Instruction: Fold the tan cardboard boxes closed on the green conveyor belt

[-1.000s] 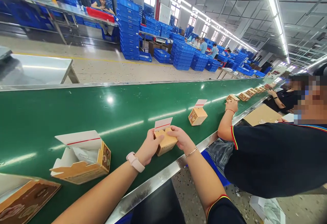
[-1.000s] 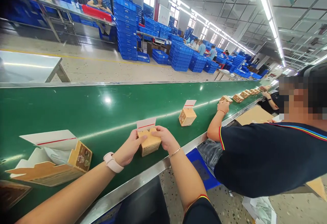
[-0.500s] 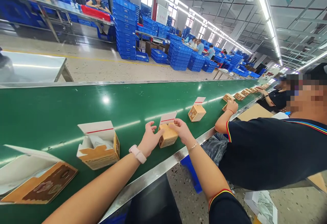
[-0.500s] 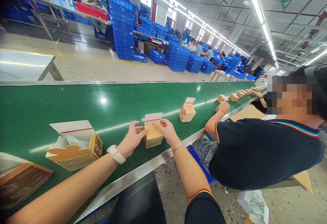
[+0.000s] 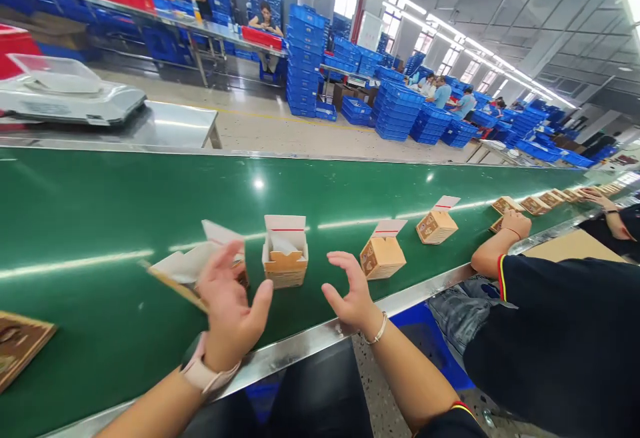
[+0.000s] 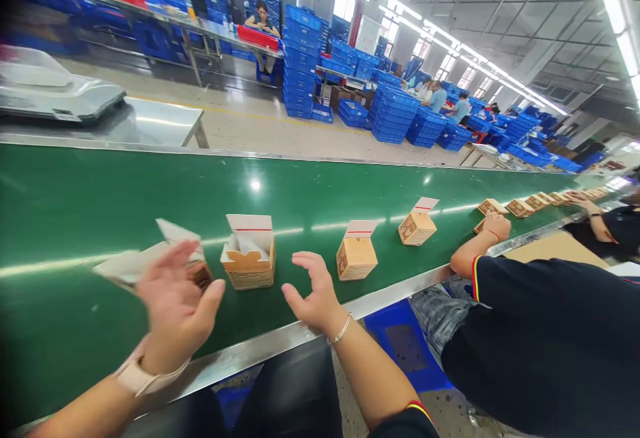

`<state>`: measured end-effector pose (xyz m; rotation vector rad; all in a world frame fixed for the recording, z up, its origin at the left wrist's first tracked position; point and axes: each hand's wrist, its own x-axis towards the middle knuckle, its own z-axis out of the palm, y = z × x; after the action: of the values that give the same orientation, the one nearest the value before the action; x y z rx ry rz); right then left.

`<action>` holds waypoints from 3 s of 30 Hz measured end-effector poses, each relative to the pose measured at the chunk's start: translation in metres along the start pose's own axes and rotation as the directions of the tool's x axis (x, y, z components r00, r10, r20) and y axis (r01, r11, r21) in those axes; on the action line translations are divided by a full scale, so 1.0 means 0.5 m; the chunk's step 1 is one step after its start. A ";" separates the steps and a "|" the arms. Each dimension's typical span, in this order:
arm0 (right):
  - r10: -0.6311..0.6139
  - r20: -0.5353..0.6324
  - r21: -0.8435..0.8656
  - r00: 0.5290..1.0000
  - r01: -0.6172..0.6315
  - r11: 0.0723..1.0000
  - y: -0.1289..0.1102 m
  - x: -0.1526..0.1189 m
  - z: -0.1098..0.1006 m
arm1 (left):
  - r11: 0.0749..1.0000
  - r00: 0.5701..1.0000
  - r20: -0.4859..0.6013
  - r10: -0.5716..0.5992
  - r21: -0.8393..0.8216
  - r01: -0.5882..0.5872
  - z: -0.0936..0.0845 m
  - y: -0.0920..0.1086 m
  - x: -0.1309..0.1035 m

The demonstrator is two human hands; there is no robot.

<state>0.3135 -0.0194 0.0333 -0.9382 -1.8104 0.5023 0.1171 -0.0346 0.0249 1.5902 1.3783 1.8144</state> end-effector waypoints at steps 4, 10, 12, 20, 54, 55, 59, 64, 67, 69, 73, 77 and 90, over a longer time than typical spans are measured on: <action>0.012 0.158 -0.016 0.987 -0.010 1.000 0.043 0.051 0.032 | 0.996 0.994 0.093 0.055 0.058 -0.061 0.050 0.004 -0.041; -0.062 0.250 -0.006 0.966 0.065 0.998 0.089 0.090 0.029 | 0.988 0.979 0.173 0.107 0.095 -0.125 0.083 -0.004 -0.065; -0.065 0.295 -0.037 0.953 0.080 0.996 0.092 0.092 0.023 | 0.990 0.979 0.180 0.093 0.083 -0.109 0.089 -0.012 -0.061; -0.092 0.452 0.047 0.887 0.079 0.996 0.080 0.112 -0.032 | 0.990 0.946 0.317 0.065 0.097 -0.101 0.116 -0.026 -0.019; 0.691 -0.211 0.538 0.692 -0.508 0.673 0.115 0.026 -0.090 | 0.985 0.904 0.406 0.134 0.048 -0.168 0.273 -0.002 -0.004; 0.710 -0.194 0.548 0.677 -0.526 0.651 0.115 0.030 -0.097 | 0.981 0.912 0.387 0.137 0.072 -0.178 0.275 -0.002 -0.008; 0.765 -0.086 0.567 0.638 -0.600 0.564 0.120 0.053 -0.127 | 0.894 0.777 0.605 0.176 0.232 -0.383 0.273 0.023 -0.008; 0.801 0.041 0.533 0.597 -0.691 0.488 0.134 0.064 -0.155 | 0.803 0.665 0.741 0.095 0.338 -0.491 0.285 0.052 0.000; 0.809 0.028 0.520 0.588 -0.699 0.490 0.143 0.061 -0.166 | 0.801 0.659 0.748 0.082 0.344 -0.490 0.300 0.056 0.001; 0.810 0.031 0.509 0.586 -0.707 0.492 0.150 0.062 -0.173 | 0.811 0.651 0.756 0.066 0.339 -0.477 0.311 0.058 0.005; 0.822 0.066 0.423 0.565 -0.762 0.490 0.168 0.073 -0.191 | 0.831 0.630 0.775 0.051 0.316 -0.457 0.332 0.068 0.009; 0.746 -0.174 0.414 0.643 -0.639 0.648 0.172 0.060 -0.207 | 0.846 0.691 0.684 0.236 0.205 -0.492 0.321 0.067 -0.015; 0.175 -0.055 -0.038 0.983 -0.177 0.983 0.151 0.062 -0.056 | 0.957 0.890 0.362 0.277 -0.017 -0.291 0.260 -0.099 0.072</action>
<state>0.3607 0.0491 0.0107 -1.1377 -1.7059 0.5461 0.2076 0.0713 -0.0111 2.1121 1.0596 1.5378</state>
